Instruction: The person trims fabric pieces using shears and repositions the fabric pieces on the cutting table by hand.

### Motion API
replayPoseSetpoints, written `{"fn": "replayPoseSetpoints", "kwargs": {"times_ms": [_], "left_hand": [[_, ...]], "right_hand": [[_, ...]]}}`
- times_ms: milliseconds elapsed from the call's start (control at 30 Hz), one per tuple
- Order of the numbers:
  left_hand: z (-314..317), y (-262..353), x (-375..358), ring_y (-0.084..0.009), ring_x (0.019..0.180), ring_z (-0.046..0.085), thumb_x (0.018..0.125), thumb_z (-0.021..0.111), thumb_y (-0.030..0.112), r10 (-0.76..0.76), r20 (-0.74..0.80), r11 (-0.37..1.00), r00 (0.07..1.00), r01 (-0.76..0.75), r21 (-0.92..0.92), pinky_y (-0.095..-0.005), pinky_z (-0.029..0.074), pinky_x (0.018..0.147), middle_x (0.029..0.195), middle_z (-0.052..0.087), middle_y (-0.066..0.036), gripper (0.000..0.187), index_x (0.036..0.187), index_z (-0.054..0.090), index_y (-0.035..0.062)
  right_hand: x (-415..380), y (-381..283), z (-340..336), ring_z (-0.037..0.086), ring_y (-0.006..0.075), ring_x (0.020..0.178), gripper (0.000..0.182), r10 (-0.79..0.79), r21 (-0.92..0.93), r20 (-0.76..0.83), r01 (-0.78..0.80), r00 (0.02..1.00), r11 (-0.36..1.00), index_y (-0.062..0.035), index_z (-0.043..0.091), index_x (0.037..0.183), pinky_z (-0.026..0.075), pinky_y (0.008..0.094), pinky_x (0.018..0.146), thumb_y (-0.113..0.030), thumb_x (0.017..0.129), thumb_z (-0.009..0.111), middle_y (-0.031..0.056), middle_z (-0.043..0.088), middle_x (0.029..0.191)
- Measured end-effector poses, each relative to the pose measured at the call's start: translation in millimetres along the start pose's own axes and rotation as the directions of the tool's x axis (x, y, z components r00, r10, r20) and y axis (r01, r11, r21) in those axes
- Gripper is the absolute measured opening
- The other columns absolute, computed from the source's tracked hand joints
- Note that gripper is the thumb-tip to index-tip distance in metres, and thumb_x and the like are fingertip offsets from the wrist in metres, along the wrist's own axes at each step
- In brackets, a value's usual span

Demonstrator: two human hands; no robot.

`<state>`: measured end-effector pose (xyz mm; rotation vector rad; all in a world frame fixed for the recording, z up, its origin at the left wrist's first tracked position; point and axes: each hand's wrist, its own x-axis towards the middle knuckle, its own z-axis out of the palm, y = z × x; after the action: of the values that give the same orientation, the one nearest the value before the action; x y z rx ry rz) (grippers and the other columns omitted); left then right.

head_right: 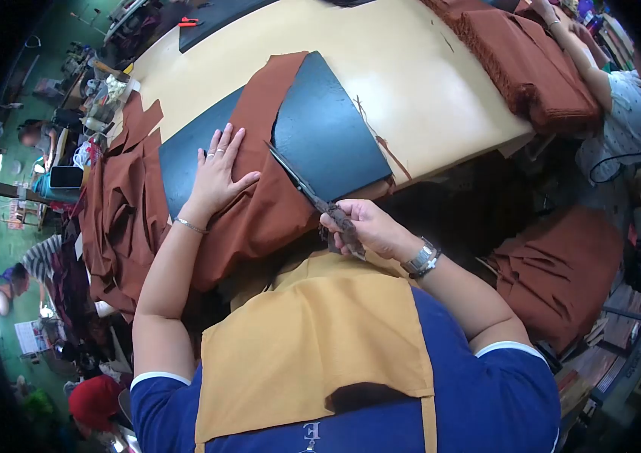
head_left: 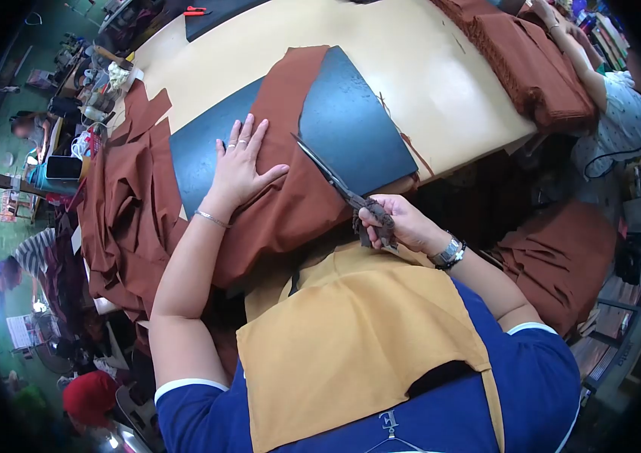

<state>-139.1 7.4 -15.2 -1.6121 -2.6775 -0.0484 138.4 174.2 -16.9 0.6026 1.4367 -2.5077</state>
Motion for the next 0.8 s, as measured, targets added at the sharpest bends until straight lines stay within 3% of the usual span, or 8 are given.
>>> {"fn": "replayPoseSetpoints", "kwargs": {"times_ms": [467,567,667,767,800], "left_hand": [[9,39,-22,-0.0403,0.143,0.016,0.080,0.051,0.072,-0.212,-0.032,0.977,0.977,0.213,0.016,-0.0709,0.017,0.104,0.157,0.017,-0.015,0.095,0.151,0.023,0.0161],[8,47,-25,-0.0413,0.143,0.015,0.086,0.047,0.067,-0.237,-0.018,0.971,0.971,0.237,0.029,-0.0718,0.015,0.104,0.157,0.017,-0.017,0.088,0.151,0.023,0.0142],[15,40,-23,-0.0389,0.142,0.022,0.092,0.045,0.057,-0.183,-0.159,0.979,0.970,0.194,0.056,-0.0718,0.015,0.104,0.151,0.032,-0.016,0.070,0.143,0.039,0.0110],[-15,30,-4,-0.0349,0.138,0.032,0.094,0.047,0.048,-0.079,-0.105,0.992,0.991,0.089,0.093,-0.0712,0.017,0.104,0.140,0.048,-0.014,0.053,0.128,0.056,0.0091],[-19,23,6,-0.0318,0.134,0.039,0.092,0.051,0.046,-0.040,-0.135,0.997,0.990,0.049,0.065,-0.0672,0.020,0.105,0.130,0.058,-0.010,0.045,0.114,0.065,0.0090]], "right_hand": [[1,-2,-2,0.055,0.0077,0.054,0.026,0.012,0.007,0.014,-0.012,1.000,1.000,-0.0106,0.057,0.085,0.044,0.0219,0.050,-0.033,0.089,0.068,-0.0010,0.058,0.064],[0,-2,0,0.055,0.0077,0.053,0.025,-0.001,0.017,-0.005,0.001,1.000,1.000,-0.0101,0.057,0.085,0.044,0.0214,0.050,-0.033,0.089,0.068,-0.0009,0.058,0.064],[0,1,-2,0.055,0.0076,0.054,0.026,-0.011,0.007,0.010,0.011,1.000,1.000,-0.0098,0.057,0.085,0.044,0.0212,0.050,-0.033,0.090,0.067,-0.0009,0.058,0.064],[-2,1,-3,0.055,0.0074,0.055,0.026,-0.007,0.005,0.019,0.007,1.000,1.000,-0.0097,0.057,0.085,0.044,0.0211,0.051,-0.033,0.090,0.067,-0.0010,0.058,0.064],[-2,0,-3,0.056,0.0073,0.055,0.026,-0.004,0.005,0.021,0.004,1.000,1.000,-0.0096,0.057,0.086,0.044,0.0210,0.051,-0.033,0.090,0.067,-0.0010,0.058,0.064]]}}
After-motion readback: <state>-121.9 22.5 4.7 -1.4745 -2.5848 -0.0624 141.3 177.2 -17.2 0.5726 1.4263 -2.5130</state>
